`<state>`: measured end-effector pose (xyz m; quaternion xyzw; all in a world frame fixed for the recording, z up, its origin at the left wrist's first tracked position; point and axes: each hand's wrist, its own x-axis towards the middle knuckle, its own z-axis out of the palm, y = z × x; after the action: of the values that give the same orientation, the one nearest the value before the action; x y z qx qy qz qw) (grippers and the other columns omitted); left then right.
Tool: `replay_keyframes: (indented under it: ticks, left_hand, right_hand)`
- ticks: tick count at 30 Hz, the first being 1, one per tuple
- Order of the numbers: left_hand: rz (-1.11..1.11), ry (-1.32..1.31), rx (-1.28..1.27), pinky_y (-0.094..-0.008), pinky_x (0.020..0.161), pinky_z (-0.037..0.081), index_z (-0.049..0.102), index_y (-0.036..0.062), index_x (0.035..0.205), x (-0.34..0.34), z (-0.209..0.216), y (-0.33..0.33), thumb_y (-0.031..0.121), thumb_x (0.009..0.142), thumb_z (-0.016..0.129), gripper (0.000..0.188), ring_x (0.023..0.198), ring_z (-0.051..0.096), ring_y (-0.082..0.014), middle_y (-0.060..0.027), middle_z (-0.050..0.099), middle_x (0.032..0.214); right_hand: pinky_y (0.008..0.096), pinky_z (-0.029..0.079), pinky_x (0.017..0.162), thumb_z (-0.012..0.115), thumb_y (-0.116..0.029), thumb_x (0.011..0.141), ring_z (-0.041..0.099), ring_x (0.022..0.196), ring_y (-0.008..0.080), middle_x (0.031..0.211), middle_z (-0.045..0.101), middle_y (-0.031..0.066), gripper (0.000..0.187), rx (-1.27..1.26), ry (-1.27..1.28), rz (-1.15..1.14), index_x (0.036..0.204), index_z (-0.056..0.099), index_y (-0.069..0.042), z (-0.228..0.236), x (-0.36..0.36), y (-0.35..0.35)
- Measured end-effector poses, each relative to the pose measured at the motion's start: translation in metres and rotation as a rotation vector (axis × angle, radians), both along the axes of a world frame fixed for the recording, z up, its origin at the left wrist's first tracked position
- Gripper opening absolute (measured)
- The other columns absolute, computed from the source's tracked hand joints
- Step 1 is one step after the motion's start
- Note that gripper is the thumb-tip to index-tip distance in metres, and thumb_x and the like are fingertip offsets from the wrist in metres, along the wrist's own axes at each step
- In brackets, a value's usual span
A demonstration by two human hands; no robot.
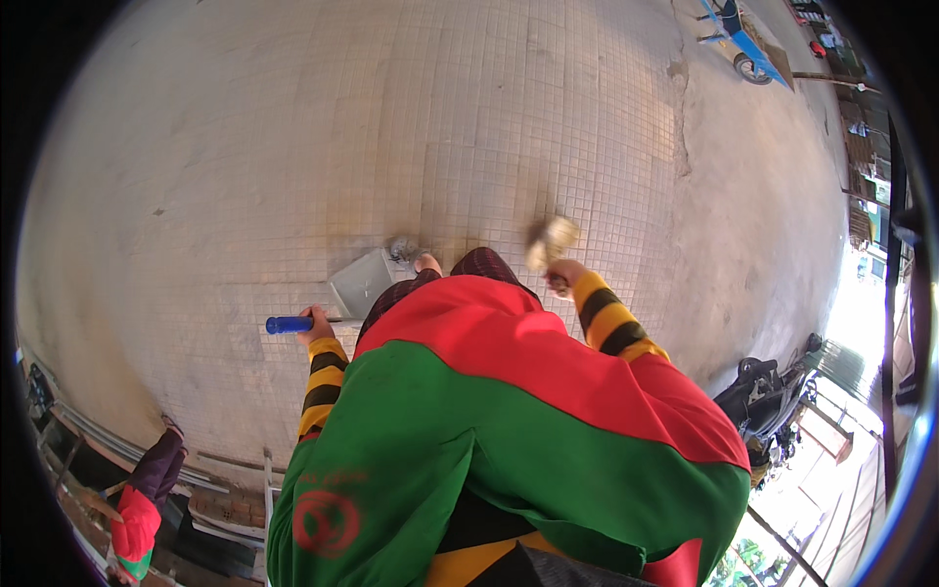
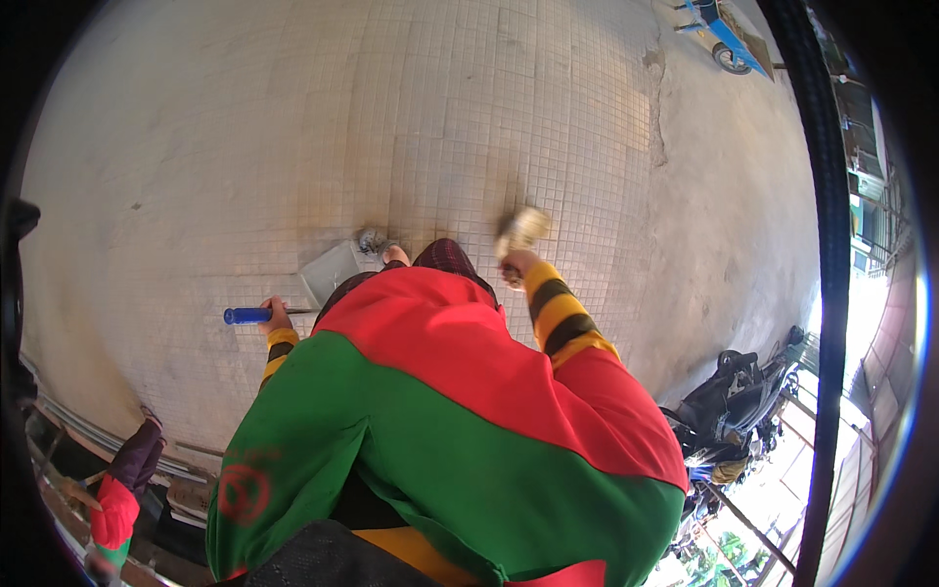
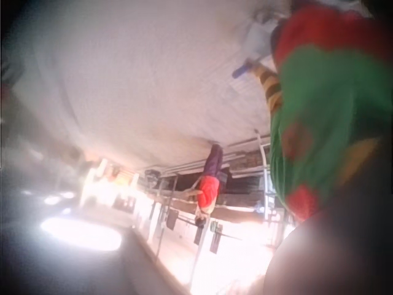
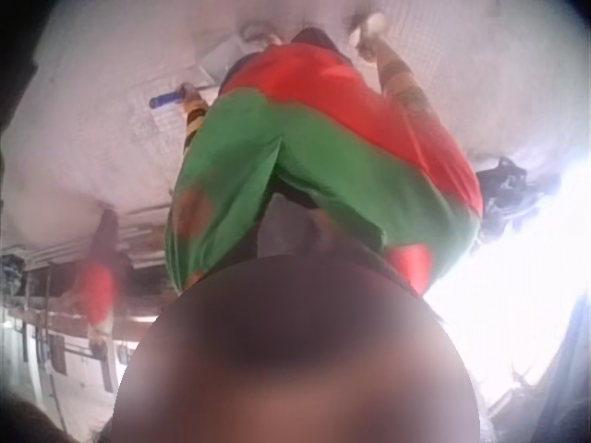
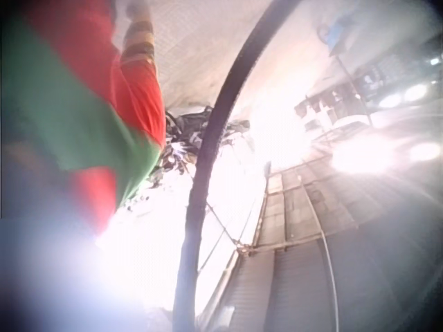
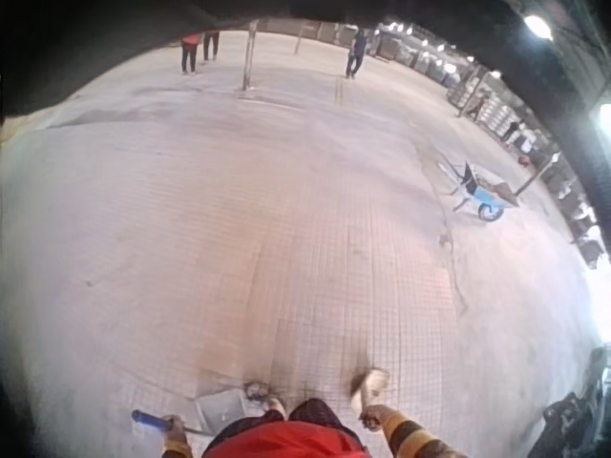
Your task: The person sweeps debris on a tiled floor using a broom and dustpan, then empties the collected dirt into a wheelbarrow. The person continues sweeping the same area while another person sweeps nearby.
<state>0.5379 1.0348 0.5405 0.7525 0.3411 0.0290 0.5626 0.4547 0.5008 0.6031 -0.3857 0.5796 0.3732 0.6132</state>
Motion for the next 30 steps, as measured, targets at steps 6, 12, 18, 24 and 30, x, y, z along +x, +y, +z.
replay_keyframes:
  ticks: [6, 12, 18, 24, 30]
  left_hand:
    - [0.007, 0.037, 0.079, -0.0263, 0.06, 0.046, 0.055, -0.0021, 0.084, 0.0, 0.025, -0.009, 0.013, 0.077, 0.061, 0.018, 0.062, 0.056, -0.0146, -0.0076, 0.059, 0.07]
    - [-0.025, 0.051, 0.08, -0.0263, 0.061, 0.046, 0.055, -0.0023, 0.085, 0.007, 0.03, -0.011, 0.013, 0.078, 0.06, 0.018, 0.063, 0.056, -0.0141, -0.008, 0.059, 0.072]
    - [-0.064, 0.067, 0.081, -0.0275, 0.062, 0.047, 0.056, -0.0016, 0.084, 0.025, 0.026, -0.009, 0.012, 0.077, 0.061, 0.016, 0.064, 0.056, -0.0146, -0.0082, 0.059, 0.073]
    - [-0.068, -0.006, 0.006, -0.0276, 0.061, 0.046, 0.057, -0.0011, 0.082, 0.032, 0.029, -0.028, 0.011, 0.075, 0.062, 0.015, 0.063, 0.055, -0.0145, -0.0068, 0.058, 0.07]
    - [-0.157, -0.043, 0.161, -0.0286, 0.058, 0.045, 0.057, -0.0013, 0.076, 0.024, 0.035, -0.042, 0.012, 0.075, 0.062, 0.014, 0.061, 0.055, -0.0155, -0.0071, 0.059, 0.069]
  right_hand:
    - [0.0331, 0.047, 0.065, 0.073, -0.027, 0.053, 0.06, 0.073, 0.0224, 0.081, 0.063, 0.0125, 0.042, -0.22, -0.379, 1.146, 0.088, 0.065, -0.006, -0.011, 0.108, 0.12]
    - [0.0382, 0.047, 0.071, 0.065, -0.034, 0.06, 0.059, 0.081, 0.0323, 0.088, 0.061, 0.0189, 0.043, -0.236, -0.798, 1.269, 0.094, 0.062, -0.008, 0.013, 0.131, 0.164]
    - [0.0438, 0.046, 0.069, 0.052, -0.015, 0.072, 0.058, 0.083, 0.0341, 0.086, 0.06, 0.0185, 0.058, -0.556, -0.683, 1.426, 0.126, 0.033, -0.017, 0.067, 0.101, 0.101]
    - [0.0432, 0.046, 0.074, 0.058, -0.008, 0.066, 0.057, 0.09, 0.035, 0.092, 0.059, 0.0195, 0.066, -0.741, -0.241, 1.327, 0.125, 0.029, -0.015, 0.085, 0.004, 0.014]
    - [0.0315, 0.036, 0.032, 0.06, -0.004, 0.066, 0.045, 0.037, 0.0149, 0.052, 0.045, 0.0041, 0.017, -0.457, -0.254, -0.02, 0.079, 0.049, 0.0, 0.07, -0.037, -0.022]
